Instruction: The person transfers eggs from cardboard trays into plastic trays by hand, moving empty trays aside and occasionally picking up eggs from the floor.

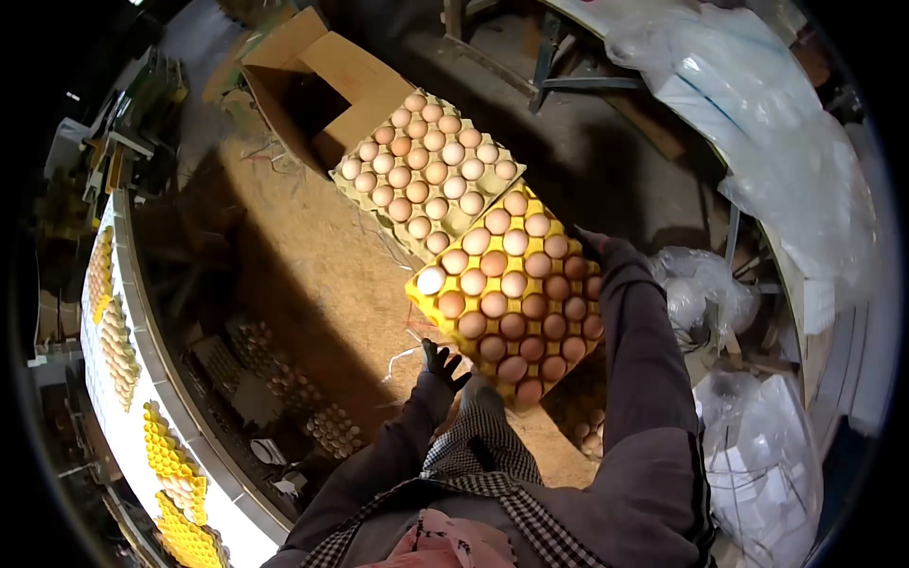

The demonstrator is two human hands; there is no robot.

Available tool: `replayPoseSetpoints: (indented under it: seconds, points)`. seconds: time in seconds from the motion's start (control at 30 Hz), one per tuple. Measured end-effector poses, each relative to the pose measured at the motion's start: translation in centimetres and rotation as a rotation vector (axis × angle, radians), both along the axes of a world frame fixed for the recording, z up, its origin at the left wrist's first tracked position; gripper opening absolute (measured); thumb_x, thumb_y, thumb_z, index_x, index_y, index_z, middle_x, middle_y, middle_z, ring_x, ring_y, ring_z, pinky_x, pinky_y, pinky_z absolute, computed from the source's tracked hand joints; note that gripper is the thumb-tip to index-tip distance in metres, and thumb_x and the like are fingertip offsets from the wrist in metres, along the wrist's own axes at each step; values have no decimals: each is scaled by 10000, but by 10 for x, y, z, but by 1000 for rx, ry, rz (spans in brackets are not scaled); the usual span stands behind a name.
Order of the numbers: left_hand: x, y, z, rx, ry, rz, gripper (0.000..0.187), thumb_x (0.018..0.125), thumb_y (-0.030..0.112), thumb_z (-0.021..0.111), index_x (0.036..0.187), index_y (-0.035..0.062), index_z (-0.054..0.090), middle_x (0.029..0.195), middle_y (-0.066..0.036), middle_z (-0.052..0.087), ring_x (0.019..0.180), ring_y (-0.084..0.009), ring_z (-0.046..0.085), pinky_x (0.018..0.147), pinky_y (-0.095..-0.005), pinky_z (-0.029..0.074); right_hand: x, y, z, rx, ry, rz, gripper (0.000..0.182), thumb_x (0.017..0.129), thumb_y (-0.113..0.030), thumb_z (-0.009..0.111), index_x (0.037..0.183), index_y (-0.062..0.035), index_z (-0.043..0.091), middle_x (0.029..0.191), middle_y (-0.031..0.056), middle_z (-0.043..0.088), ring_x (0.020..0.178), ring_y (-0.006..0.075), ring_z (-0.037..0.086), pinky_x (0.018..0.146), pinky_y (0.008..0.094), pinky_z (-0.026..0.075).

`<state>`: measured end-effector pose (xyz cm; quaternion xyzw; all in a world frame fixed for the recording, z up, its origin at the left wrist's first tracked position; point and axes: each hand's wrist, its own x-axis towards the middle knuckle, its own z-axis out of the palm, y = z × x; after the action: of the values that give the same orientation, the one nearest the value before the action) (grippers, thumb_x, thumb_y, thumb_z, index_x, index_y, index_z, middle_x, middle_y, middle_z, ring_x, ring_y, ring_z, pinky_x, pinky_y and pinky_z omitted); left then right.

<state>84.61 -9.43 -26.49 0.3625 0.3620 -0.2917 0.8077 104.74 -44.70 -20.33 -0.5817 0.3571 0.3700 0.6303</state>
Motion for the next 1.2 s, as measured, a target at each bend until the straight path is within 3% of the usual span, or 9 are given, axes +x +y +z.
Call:
replayPoseSetpoints:
  seconds: [0.07,0.13,0.17,0.57,0.73,0.8,1.0,1.03,1.2]
  points:
    - [10,-16,-13,-45,79,69,833,925,635,395,1510,104,132,1536,-99,222,1387,-240,281,1082,-441,323,3,-7,-20,125,13,-16,511,959,-490,464,1310,-129,547,1291,54,587,1176,210,542,995,372,440]
    - [5,-26,-17,583,-710,-503,624,997,366,432,1494,89,174,1506,-101,262,1354,-232,320,1069,-396,354,1,-13,-37,239,19,-58,513,957,-491,467,1310,-128,546,1293,56,586,1175,214,543,994,374,442]
    - [20,-40,13,435,-631,-280,487,988,102,406,1448,66,252,1428,-97,370,1277,-225,406,1028,-358,409,-2,-15,-44,282,26,-79,514,956,-492,468,1310,-128,545,1294,56,585,1175,216,544,994,375,443]
    - [35,-23,36,-446,-70,128,423,1009,303,413,1365,76,381,1302,-112,520,1149,-239,532,941,-379,498,-77,-19,-64,648,57,-253,527,944,-495,485,1312,-120,532,1285,78,589,1148,256,566,985,403,464]
    - [10,-15,-12,-181,-287,-20,489,952,-7,424,1416,95,309,1341,-99,486,1170,-205,507,953,-352,480,-49,-4,-35,644,128,-252,475,984,-395,447,1360,-104,464,1336,105,537,1171,271,551,968,426,479]
    - [9,-18,-13,-129,-190,35,472,994,423,416,1355,119,445,1295,-99,551,1122,-256,555,952,-407,485,-53,-6,-40,603,82,-232,474,987,-389,441,1367,-105,452,1342,107,529,1168,271,553,967,427,480]
    - [-25,28,-20,-292,-76,142,494,980,449,446,1342,115,473,1251,-99,585,1099,-253,561,928,-388,487,-152,33,-41,560,-77,-294,473,997,-372,424,1387,-105,417,1361,111,505,1159,268,559,964,428,485]
    - [-6,39,74,-239,157,201,501,972,398,498,1379,110,440,1264,-113,578,1089,-235,563,910,-369,490,-165,44,-38,555,-110,-298,473,999,-369,421,1391,-105,412,1365,112,501,1158,268,560,963,428,486]
    - [-69,108,91,-224,-89,442,502,968,373,507,1385,103,430,1275,-116,570,1095,-242,561,915,-367,485,-169,118,-3,565,-303,-168,473,1007,-354,407,1408,-106,383,1381,115,481,1150,266,565,961,429,490]
